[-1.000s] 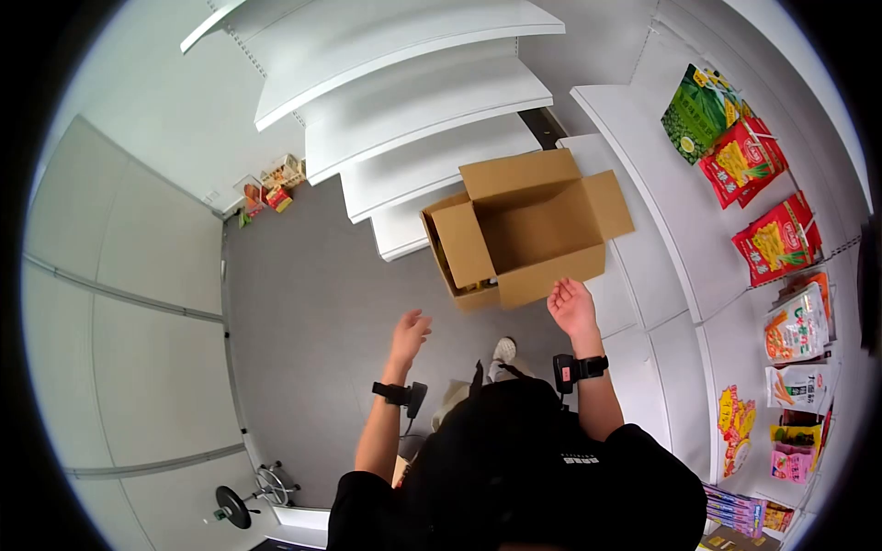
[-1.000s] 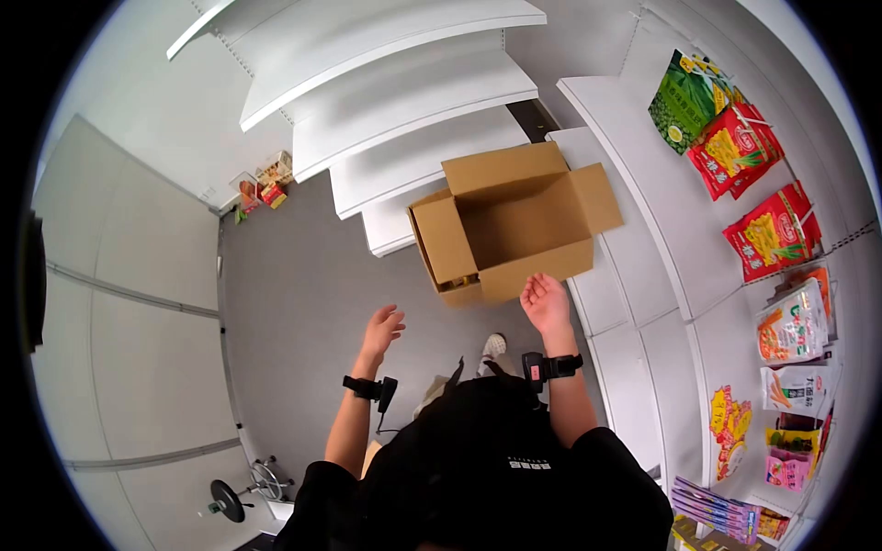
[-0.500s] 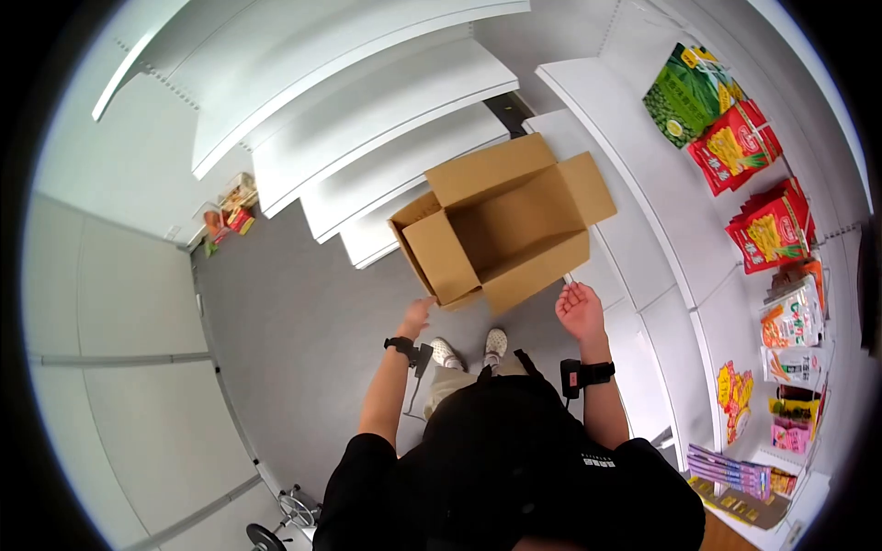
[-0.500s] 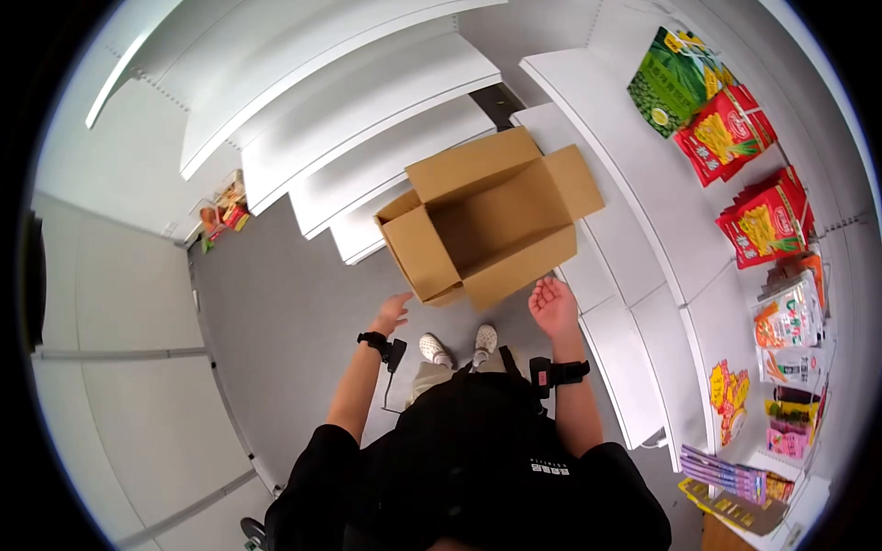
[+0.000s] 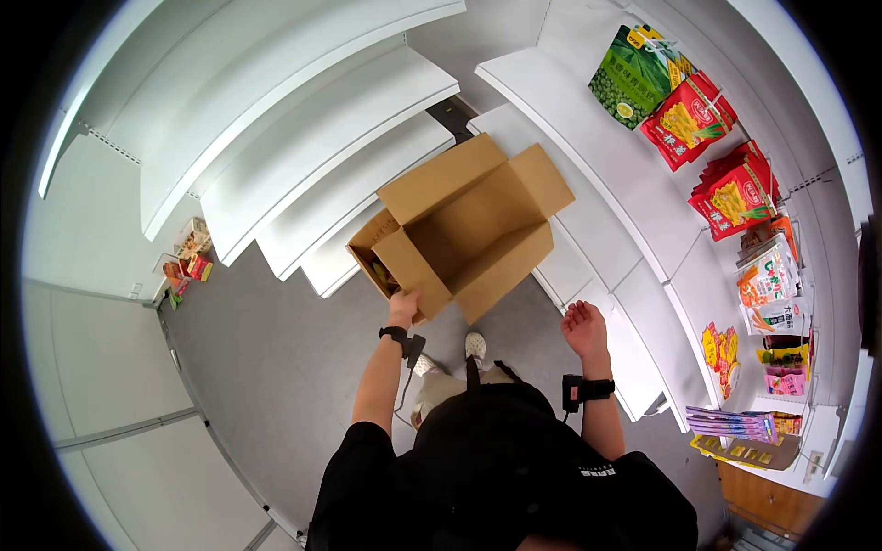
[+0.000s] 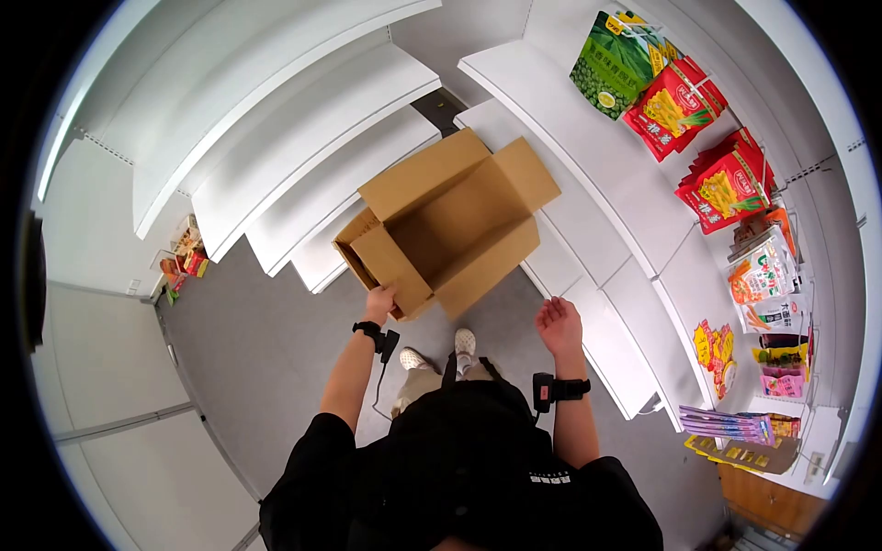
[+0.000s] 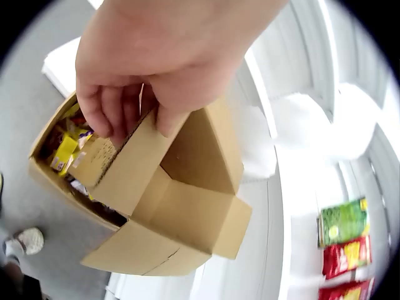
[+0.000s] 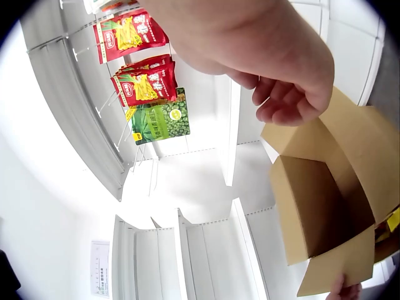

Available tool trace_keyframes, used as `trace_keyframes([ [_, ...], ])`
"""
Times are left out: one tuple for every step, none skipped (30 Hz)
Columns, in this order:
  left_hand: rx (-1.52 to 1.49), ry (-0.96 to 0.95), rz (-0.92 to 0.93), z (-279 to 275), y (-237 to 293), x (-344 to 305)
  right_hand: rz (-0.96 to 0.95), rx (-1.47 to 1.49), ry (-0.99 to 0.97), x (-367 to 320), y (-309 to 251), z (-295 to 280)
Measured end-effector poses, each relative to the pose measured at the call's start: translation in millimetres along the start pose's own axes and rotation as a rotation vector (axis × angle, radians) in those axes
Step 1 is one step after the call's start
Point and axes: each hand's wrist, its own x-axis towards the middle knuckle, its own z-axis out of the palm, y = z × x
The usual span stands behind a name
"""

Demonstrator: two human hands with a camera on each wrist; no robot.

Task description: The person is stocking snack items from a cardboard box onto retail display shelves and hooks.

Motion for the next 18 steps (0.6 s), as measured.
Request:
trace_keyframes([
  [0.080,0.022,0.026,1.4,17.2,-9.9,0.005,-0.004,-0.004,2.0,-0.7,1.3],
  [0.161,0.046,0.052,4.7,34.9,-20.7,0.012,-0.007,-0.009,4.2,-1.7,2.3],
  [0.242,0.071,0.078,6.3,48.4,-27.7,0.019,-0.010,-0.014,6.4,-2.0,2.8],
  [0.210,0.083,0.110,6.3,50.0,-24.6,0.024,-0.016,-0.030,9.7,-2.2,4.3],
  [0.176,0.097,0.139,6.6,52.9,-24.9,0.031,-0.025,-0.046,14.4,-2.9,6.5],
  [0.141,0.112,0.165,6.3,52.0,-26.5,0.040,-0.037,-0.061,18.8,-3.6,8.7],
  [0.065,0.098,0.179,4.7,61.7,-39.8,0.047,-0.053,-0.072,23.3,-3.5,11.7],
  [-0.010,0.087,0.193,1.1,71.0,-54.7,0.055,-0.070,-0.086,28.5,-2.4,15.7],
  [-0.087,0.079,0.208,-4.5,85.8,-74.1,0.066,-0.089,-0.100,34.0,-0.4,19.4],
  [-0.106,0.076,0.218,-12.2,96.5,-92.0,0.092,-0.130,-0.114,44.7,2.7,18.4],
  [-0.114,0.083,0.213,-20.9,100.8,-105.0,0.120,-0.173,-0.129,59.8,7.3,14.9],
  [-0.123,0.092,0.208,-30.8,102.4,-117.0,0.152,-0.217,-0.144,70.3,12.4,14.8],
  [-0.131,0.104,0.201,-40.9,104.7,-131.2,0.225,-0.320,-0.119,72.3,19.5,23.0],
  [-0.113,0.132,0.223,-50.5,105.8,-146.8,0.298,-0.425,-0.094,75.0,29.4,32.1],
  [-0.099,0.151,0.206,-60.4,102.7,-158.0,0.371,-0.531,-0.071,76.9,39.8,40.7],
  [-0.084,0.171,0.188,-70.2,98.4,-168.7,0.479,-0.624,-0.059,88.6,54.3,41.4],
  [-0.071,0.189,0.169,-78.6,93.2,-179.9,0.585,-0.718,-0.046,99.8,72.9,42.5],
  [-0.084,0.199,0.180,-84.5,90.2,-193.5,0.691,-0.812,-0.033,108.1,90.7,41.7],
])
